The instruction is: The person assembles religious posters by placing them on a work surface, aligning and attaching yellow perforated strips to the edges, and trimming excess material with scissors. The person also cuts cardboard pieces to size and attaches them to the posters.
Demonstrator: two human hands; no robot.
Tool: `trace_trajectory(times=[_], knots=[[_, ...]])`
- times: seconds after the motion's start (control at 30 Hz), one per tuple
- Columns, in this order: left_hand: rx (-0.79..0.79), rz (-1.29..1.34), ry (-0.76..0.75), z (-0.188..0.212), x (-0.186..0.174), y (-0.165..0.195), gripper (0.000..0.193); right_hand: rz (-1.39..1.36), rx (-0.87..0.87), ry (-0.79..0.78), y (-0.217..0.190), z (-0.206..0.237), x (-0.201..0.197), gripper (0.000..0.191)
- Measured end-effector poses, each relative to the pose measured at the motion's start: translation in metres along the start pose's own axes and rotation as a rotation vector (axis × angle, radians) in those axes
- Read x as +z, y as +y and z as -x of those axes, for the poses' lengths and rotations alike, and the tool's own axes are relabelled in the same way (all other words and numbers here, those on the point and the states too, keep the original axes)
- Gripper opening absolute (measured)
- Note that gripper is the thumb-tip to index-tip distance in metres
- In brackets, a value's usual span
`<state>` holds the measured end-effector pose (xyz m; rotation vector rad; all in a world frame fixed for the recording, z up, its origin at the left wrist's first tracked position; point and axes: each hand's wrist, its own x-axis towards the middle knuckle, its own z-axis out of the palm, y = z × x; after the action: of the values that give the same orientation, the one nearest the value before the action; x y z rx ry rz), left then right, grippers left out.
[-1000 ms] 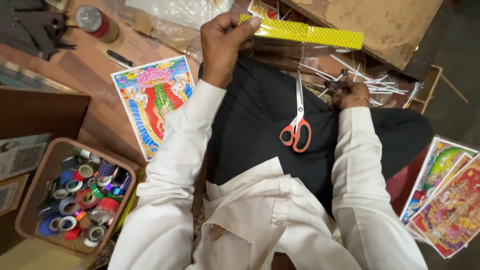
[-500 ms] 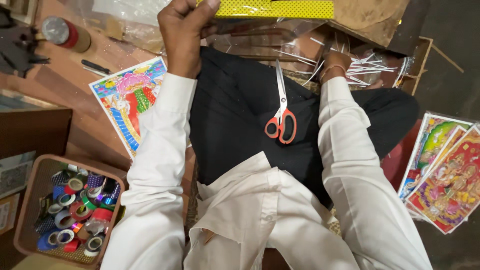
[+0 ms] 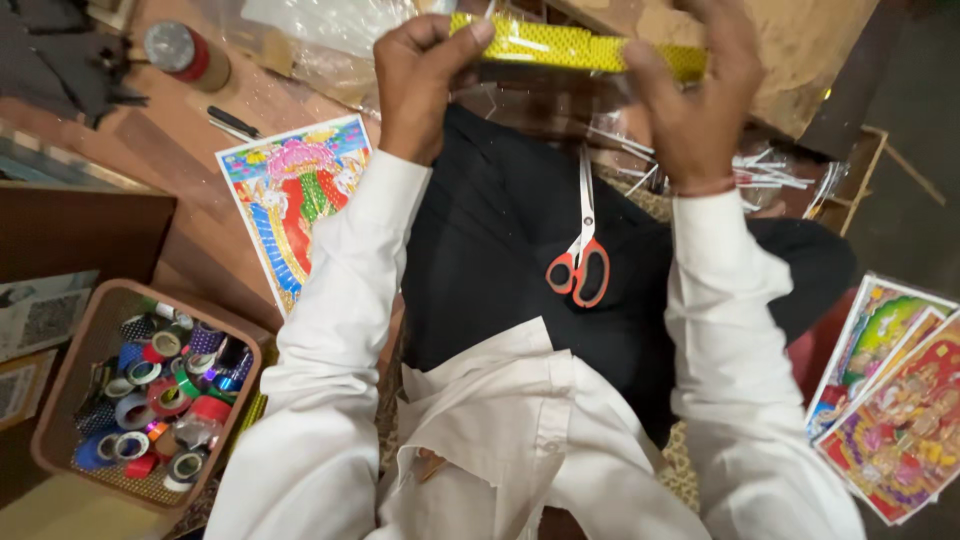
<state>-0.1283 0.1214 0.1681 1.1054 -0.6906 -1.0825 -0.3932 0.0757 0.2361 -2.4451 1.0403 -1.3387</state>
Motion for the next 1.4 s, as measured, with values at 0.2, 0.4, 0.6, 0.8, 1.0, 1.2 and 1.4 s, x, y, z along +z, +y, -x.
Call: trace_trajectory(times=[0.2,0.4,0.6,0.8,1.0,1.2,1.4], knots=[[0.214,-0.043,0.006,0.000,-0.002,-0.008,0.018,-0.338,0.088,-0.519,0.001,-0.049,0.035,0.021],[0.157,-0.091,0.167,-0.007,0.007,-0.009,0.021,-0.446,0.488,-0.493,0.036,-0.035,0.063,0.008],[-0.007,-0.068,0.183,0.003,0.007,-0.004,0.023,-0.384,0.754,-0.267,0.053,-0.039,0.051,0.004],[0.016,-0.103,0.125,-0.001,0.005,0.007,0.024,-0.421,0.401,-0.264,0.028,-0.056,0.026,0.013],[0.100,-0.143,0.100,0.002,0.006,0.012,0.024,-0.619,0.485,-0.372,-0.016,-0.038,0.035,0.032],[0.037,-0.186,0.132,0.002,0.006,0.014,0.025,-0.313,0.091,-0.346,-0.033,-0.037,0.052,0.077],[-0.050,0.016,0.197,-0.006,0.013,0.007,0.012,0.085,-0.397,-0.206,-0.048,-0.004,0.063,0.059]])
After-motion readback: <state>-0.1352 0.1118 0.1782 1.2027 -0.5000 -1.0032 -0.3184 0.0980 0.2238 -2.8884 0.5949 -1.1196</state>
